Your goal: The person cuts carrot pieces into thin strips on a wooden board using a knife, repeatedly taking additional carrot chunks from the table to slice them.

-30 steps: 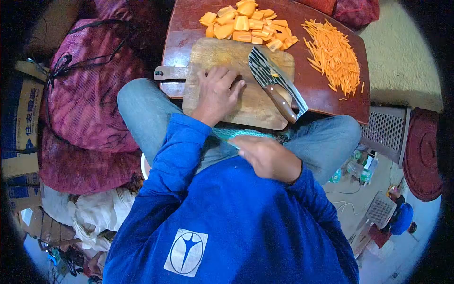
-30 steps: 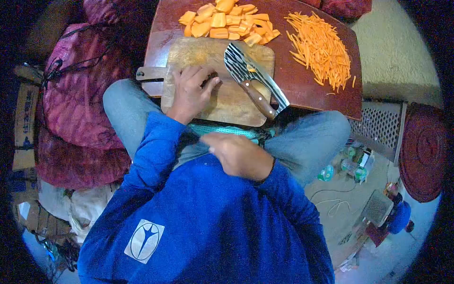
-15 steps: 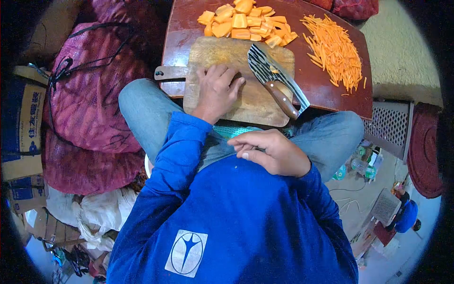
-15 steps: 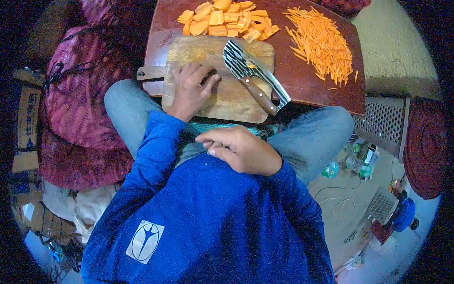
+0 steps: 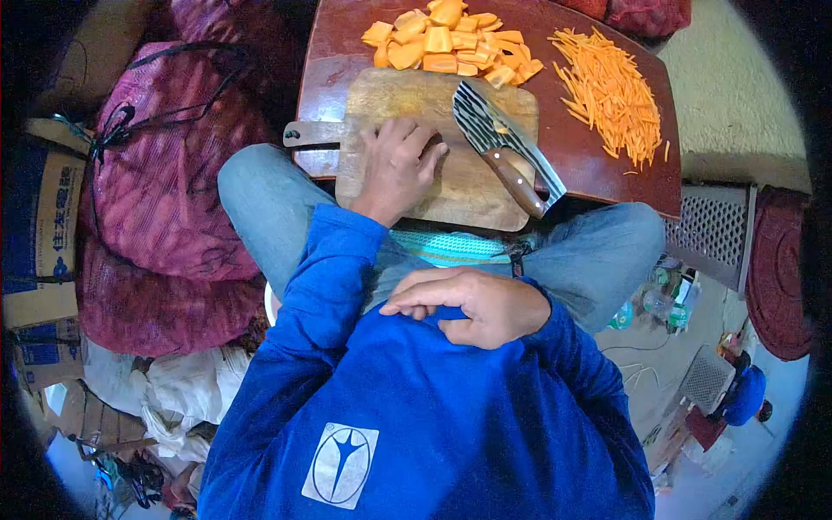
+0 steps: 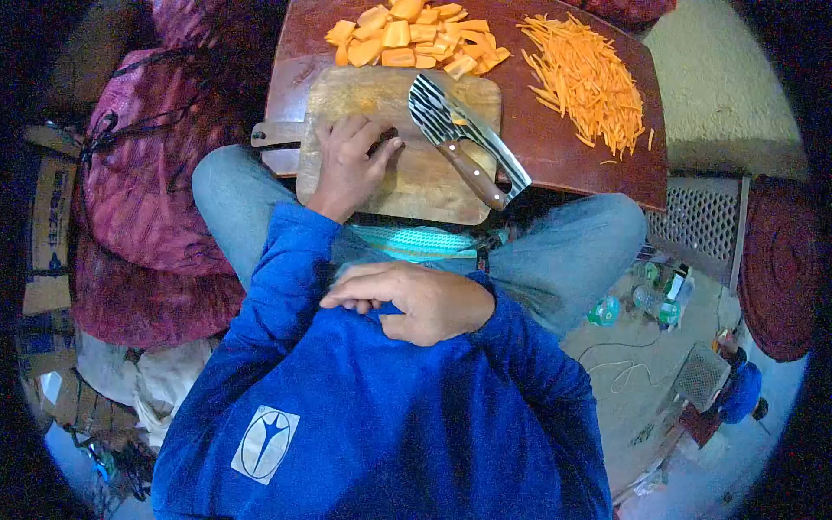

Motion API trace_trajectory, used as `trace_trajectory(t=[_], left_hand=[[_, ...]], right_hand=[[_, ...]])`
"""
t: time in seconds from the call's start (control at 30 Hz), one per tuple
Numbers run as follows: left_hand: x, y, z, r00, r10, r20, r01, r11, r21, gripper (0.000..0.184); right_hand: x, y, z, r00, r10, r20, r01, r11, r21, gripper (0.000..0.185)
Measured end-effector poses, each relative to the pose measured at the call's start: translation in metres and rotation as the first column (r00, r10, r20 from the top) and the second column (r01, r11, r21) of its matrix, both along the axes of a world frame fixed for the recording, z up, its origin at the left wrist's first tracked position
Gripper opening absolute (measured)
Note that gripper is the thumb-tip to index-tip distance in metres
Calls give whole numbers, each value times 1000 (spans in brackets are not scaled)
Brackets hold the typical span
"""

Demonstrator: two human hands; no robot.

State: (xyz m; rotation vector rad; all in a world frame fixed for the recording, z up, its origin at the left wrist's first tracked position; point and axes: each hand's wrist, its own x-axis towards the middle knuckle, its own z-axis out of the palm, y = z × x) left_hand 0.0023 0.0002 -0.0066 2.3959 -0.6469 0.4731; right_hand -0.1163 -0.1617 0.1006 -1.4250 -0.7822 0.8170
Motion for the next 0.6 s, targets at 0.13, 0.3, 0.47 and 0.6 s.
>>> trace_trajectory(t=[0.13,0.3,0.47,0.6], left_hand=[[-7,11,10,999,-43,16,43,999,-20,23],[-70,40,44,999,-44,-16,44,999,1,26],[-133,65,63,972,-132,-196,120,990,-70,31],[-148,77,68,917,-159,-366,118,984,-131,31]], right_hand=[[-1,2,4,998,-57,30,55,995,88,66],[0,-8,9,999,-54,-4,54,998,-10,60],[5,-6,7,1000,-13,-24,14,1000,28,58],[16,-31,14,958,29,-287,-43,998,-44,52]])
